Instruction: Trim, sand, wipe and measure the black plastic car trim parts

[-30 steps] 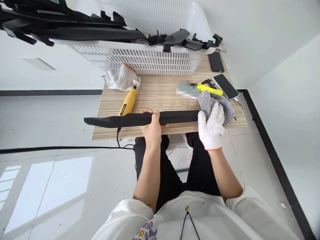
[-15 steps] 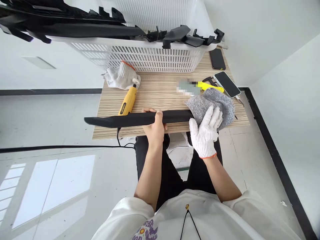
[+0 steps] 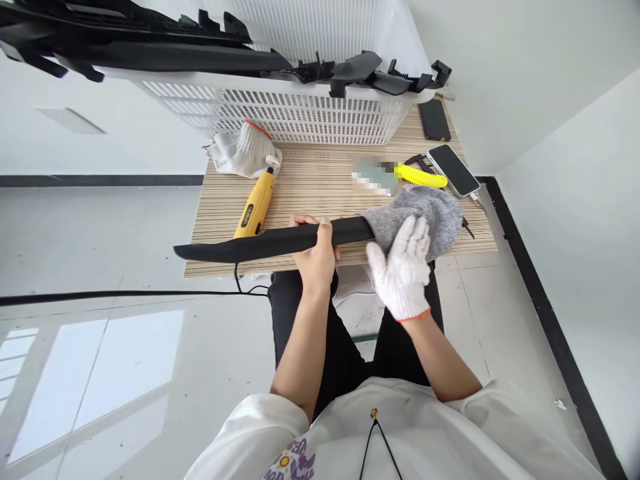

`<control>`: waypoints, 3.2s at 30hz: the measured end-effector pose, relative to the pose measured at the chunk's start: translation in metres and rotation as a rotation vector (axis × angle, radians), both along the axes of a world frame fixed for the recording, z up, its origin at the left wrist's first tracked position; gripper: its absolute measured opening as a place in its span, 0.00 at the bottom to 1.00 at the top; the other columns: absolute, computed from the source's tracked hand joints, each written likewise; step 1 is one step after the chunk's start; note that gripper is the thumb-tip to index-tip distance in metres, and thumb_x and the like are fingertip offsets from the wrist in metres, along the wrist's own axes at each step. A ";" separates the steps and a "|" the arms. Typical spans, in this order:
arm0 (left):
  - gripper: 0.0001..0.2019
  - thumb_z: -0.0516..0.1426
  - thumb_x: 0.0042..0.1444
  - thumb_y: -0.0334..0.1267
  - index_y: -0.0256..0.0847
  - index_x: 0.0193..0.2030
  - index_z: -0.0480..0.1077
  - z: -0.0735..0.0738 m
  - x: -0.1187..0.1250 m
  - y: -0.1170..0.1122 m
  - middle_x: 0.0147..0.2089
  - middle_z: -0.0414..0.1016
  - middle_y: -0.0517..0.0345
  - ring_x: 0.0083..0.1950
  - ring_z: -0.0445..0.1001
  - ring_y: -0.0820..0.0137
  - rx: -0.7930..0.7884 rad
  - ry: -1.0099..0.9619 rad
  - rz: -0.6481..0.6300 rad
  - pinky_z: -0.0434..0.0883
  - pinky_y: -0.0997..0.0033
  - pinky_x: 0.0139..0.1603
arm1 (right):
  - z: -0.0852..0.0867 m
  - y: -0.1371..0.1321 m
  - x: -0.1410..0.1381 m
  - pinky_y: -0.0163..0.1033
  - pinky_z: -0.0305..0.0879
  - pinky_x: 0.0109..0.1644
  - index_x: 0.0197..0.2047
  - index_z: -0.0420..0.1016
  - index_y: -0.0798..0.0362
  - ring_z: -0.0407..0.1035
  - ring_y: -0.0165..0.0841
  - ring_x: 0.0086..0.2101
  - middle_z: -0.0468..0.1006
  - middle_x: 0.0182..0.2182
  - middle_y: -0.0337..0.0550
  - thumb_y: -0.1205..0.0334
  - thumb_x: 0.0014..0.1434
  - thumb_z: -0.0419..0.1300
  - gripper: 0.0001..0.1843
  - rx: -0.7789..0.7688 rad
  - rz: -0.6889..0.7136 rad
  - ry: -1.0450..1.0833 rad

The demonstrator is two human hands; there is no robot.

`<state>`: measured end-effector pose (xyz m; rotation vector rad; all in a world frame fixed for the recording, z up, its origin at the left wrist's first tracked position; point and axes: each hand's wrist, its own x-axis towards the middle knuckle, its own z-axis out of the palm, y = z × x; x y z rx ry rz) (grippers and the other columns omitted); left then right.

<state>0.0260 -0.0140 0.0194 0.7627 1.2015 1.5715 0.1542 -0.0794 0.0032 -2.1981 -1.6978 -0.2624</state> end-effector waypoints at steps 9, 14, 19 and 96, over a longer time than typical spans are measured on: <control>0.19 0.65 0.56 0.44 0.43 0.37 0.57 -0.004 0.013 -0.002 0.29 0.57 0.69 0.21 0.59 0.82 0.013 -0.013 -0.035 0.59 0.81 0.18 | 0.022 -0.005 -0.026 0.68 0.61 0.67 0.75 0.51 0.75 0.53 0.63 0.70 0.55 0.70 0.80 0.36 0.71 0.44 0.50 0.034 0.015 0.040; 0.19 0.65 0.56 0.44 0.44 0.38 0.57 -0.005 0.005 0.000 0.30 0.58 0.69 0.20 0.58 0.83 -0.005 -0.020 -0.026 0.57 0.82 0.16 | 0.029 -0.010 -0.013 0.61 0.57 0.72 0.75 0.57 0.66 0.53 0.54 0.72 0.59 0.72 0.67 0.39 0.73 0.43 0.43 -0.039 0.184 0.033; 0.22 0.67 0.54 0.48 0.44 0.37 0.57 -0.003 0.006 -0.001 0.31 0.57 0.68 0.22 0.61 0.83 -0.013 -0.003 -0.046 0.58 0.82 0.17 | 0.021 -0.004 0.038 0.61 0.62 0.69 0.74 0.58 0.70 0.59 0.56 0.69 0.61 0.69 0.71 0.41 0.74 0.39 0.43 -0.049 -0.065 0.015; 0.17 0.66 0.48 0.40 0.44 0.35 0.59 0.004 0.002 0.001 0.29 0.56 0.68 0.23 0.56 0.80 -0.118 -0.019 -0.013 0.48 0.80 0.18 | 0.046 0.037 0.035 0.44 0.65 0.49 0.46 0.83 0.50 0.76 0.38 0.40 0.84 0.38 0.43 0.45 0.74 0.41 0.31 -0.097 0.383 0.032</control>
